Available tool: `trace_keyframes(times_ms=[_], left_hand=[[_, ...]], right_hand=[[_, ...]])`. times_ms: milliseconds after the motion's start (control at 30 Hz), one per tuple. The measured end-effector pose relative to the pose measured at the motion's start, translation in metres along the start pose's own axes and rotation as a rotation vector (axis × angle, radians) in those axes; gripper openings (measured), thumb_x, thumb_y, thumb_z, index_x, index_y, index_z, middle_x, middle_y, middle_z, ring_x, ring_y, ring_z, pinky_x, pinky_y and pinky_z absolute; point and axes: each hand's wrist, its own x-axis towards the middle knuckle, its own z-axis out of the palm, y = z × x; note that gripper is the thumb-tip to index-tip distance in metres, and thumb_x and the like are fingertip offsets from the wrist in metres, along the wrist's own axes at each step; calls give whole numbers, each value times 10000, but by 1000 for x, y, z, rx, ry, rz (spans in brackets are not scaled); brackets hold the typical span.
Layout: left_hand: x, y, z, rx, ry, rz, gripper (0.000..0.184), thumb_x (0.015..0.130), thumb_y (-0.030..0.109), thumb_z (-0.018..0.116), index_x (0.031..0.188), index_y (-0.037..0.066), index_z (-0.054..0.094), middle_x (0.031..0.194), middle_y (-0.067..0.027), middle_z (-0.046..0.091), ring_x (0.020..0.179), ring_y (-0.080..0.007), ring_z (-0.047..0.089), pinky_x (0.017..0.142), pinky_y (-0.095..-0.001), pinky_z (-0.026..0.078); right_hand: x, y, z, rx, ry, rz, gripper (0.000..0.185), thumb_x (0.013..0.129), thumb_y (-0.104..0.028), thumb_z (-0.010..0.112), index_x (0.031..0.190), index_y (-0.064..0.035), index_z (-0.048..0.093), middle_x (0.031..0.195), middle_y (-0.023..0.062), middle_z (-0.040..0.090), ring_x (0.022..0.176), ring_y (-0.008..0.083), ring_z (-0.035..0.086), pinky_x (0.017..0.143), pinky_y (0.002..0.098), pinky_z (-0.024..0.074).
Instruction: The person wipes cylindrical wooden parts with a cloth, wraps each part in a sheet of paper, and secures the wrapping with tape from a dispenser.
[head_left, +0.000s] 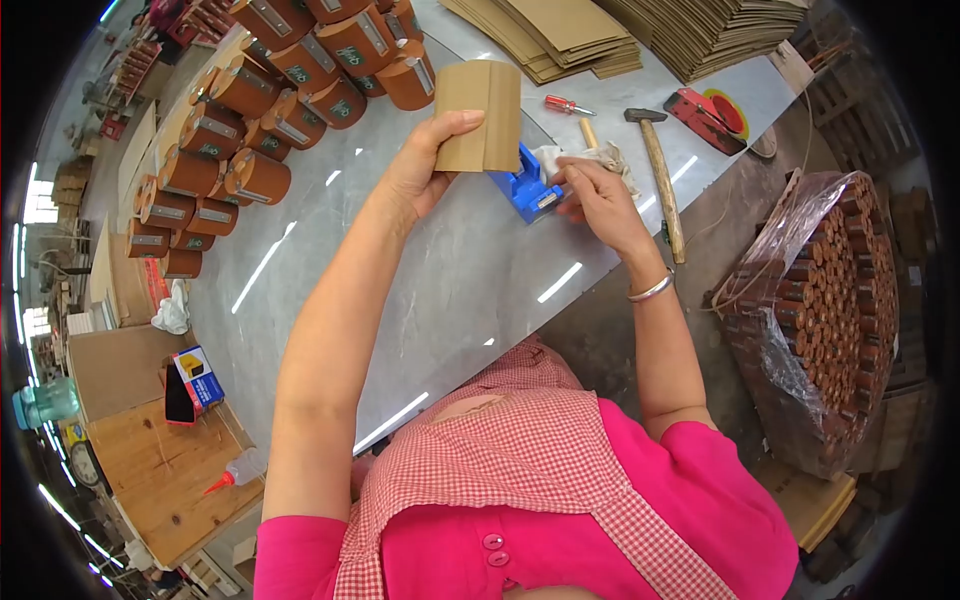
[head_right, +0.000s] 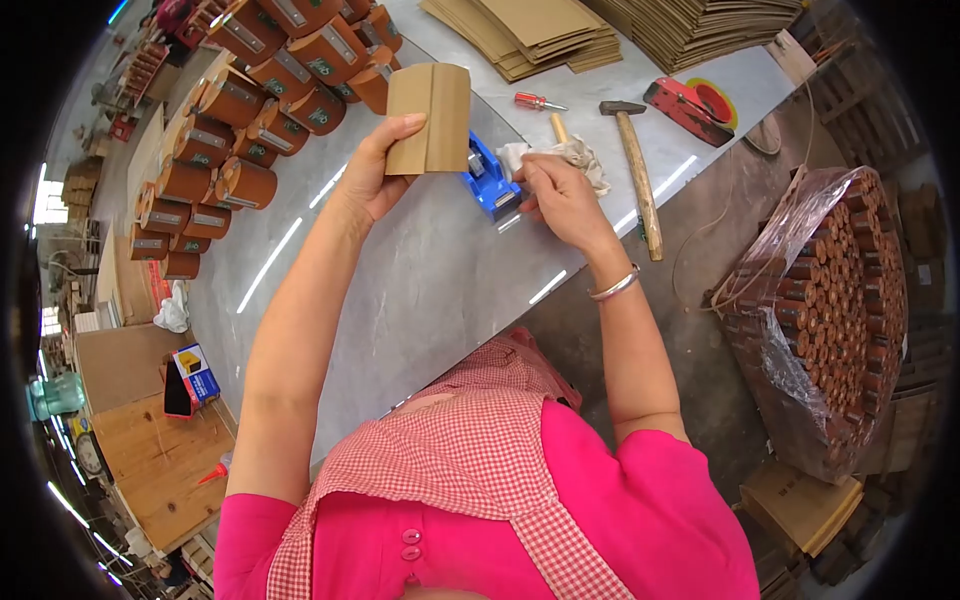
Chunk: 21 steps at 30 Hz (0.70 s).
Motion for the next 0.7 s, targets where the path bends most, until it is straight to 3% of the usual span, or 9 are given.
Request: trace_keyframes(times_ms=[100, 200, 233, 367, 500, 700], left_hand=[[1, 2, 2, 0, 18, -12, 678, 838, 409, 736, 1323, -21, 536, 1190, -116, 659, 1099, -179, 640, 988, -316, 495], [2, 2, 3, 30, 33, -25, 694, 834, 409, 741, 1334, -21, 526, 1200, -116, 655, 1098, -184, 640, 991, -323, 492], [1, 3, 4, 36, 38, -25, 693, 834, 409, 740, 1334, -20, 526, 1202, -118, 653, 1099, -185, 639, 990, -326, 492], [1, 6, 5, 34, 20, -32, 648, 845, 363, 742, 1321, -19, 524, 1196, -127, 645, 1096, -199, 634, 997, -350, 495], [5, 6, 3, 68, -2, -10, 631, 849, 352, 745, 1312, -18, 528, 1178, -127, 648, 1094, -202, 633, 992, -347, 497], [11, 12, 7, 62, -17, -40, 632, 846, 378, 747, 1299, -11, 540, 1156, -116, 656, 1060, -182, 641, 937, -310, 507]], right_hand=[[14, 17, -16, -480, 42, -270, 330, 990, -225, 583, 1170, 41, 660, 1133, 172, 702, 891, 308, 690, 778, 362, 551], [34, 30, -17, -500, 456, -571, 311, 971, -211, 617, 1166, 26, 671, 1168, 178, 687, 874, 295, 695, 763, 362, 552], [28, 11, -15, -409, 474, -497, 248, 939, -202, 663, 1055, 10, 719, 1093, 188, 683, 822, 279, 678, 721, 366, 530], [-1, -25, 8, -504, 277, -465, 239, 901, -223, 707, 924, 11, 746, 873, 166, 644, 736, 290, 617, 694, 374, 494], [-4, -14, 23, -418, 196, -317, 314, 889, -295, 718, 837, 14, 752, 857, 177, 652, 828, 302, 624, 756, 405, 487], [-1, -5, 38, -352, 128, -265, 293, 873, -256, 712, 823, 30, 752, 838, 188, 665, 810, 303, 630, 746, 407, 489]])
